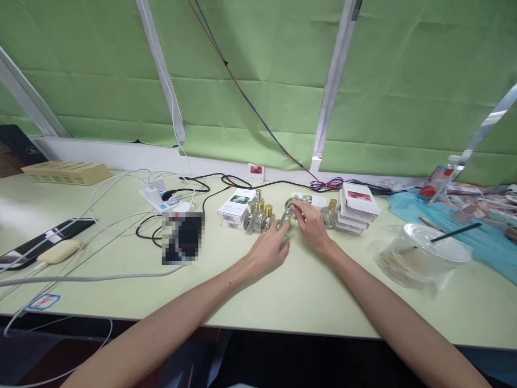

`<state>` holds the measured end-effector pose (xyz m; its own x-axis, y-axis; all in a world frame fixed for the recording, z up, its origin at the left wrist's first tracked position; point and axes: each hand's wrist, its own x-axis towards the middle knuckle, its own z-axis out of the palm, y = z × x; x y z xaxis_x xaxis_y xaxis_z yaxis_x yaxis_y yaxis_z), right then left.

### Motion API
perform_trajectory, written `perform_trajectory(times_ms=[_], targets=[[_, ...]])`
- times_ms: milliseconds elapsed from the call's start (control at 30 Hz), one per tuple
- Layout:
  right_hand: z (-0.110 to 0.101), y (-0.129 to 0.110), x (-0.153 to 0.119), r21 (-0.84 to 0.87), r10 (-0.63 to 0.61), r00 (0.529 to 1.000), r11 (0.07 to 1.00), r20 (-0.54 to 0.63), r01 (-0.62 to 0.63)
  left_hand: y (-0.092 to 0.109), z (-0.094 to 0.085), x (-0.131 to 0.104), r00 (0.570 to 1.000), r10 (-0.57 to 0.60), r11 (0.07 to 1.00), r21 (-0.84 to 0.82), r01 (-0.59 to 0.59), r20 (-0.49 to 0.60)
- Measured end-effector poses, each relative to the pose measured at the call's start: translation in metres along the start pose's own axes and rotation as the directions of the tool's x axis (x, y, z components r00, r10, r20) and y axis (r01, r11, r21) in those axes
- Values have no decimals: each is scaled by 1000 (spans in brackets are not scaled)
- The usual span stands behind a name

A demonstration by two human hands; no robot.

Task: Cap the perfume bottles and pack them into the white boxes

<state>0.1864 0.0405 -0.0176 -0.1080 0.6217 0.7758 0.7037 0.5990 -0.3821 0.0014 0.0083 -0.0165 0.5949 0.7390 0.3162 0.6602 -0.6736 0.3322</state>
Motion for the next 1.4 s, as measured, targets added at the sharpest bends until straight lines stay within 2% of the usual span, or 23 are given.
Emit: perform_trajectory(times_ms=[333, 500, 767, 933, 1167, 1400], targets=[[5, 0, -2, 2, 46, 999, 999, 6, -46, 3, -3, 1, 1000, 5, 1000, 16, -5, 28], [4, -2, -2, 37, 26, 1000, 999, 6, -26, 5, -3, 1, 1000, -4, 1000, 21, 3, 31], [3, -3, -2, 57, 106, 993, 992, 50, -109, 6, -4, 0, 999, -15, 1000, 8, 15, 35], [5, -2, -2, 86, 108, 994, 990, 18, -109, 6, -3, 1, 999, -12, 1000, 18, 12, 34], [8, 1, -3, 83, 123, 991, 988, 48, -127, 7, -4, 1, 999, -26, 1000, 14, 25, 43], [7, -1, -3, 76, 107, 994, 991, 23, -109, 6, -3, 0, 999, -11, 1000, 23, 10, 38]])
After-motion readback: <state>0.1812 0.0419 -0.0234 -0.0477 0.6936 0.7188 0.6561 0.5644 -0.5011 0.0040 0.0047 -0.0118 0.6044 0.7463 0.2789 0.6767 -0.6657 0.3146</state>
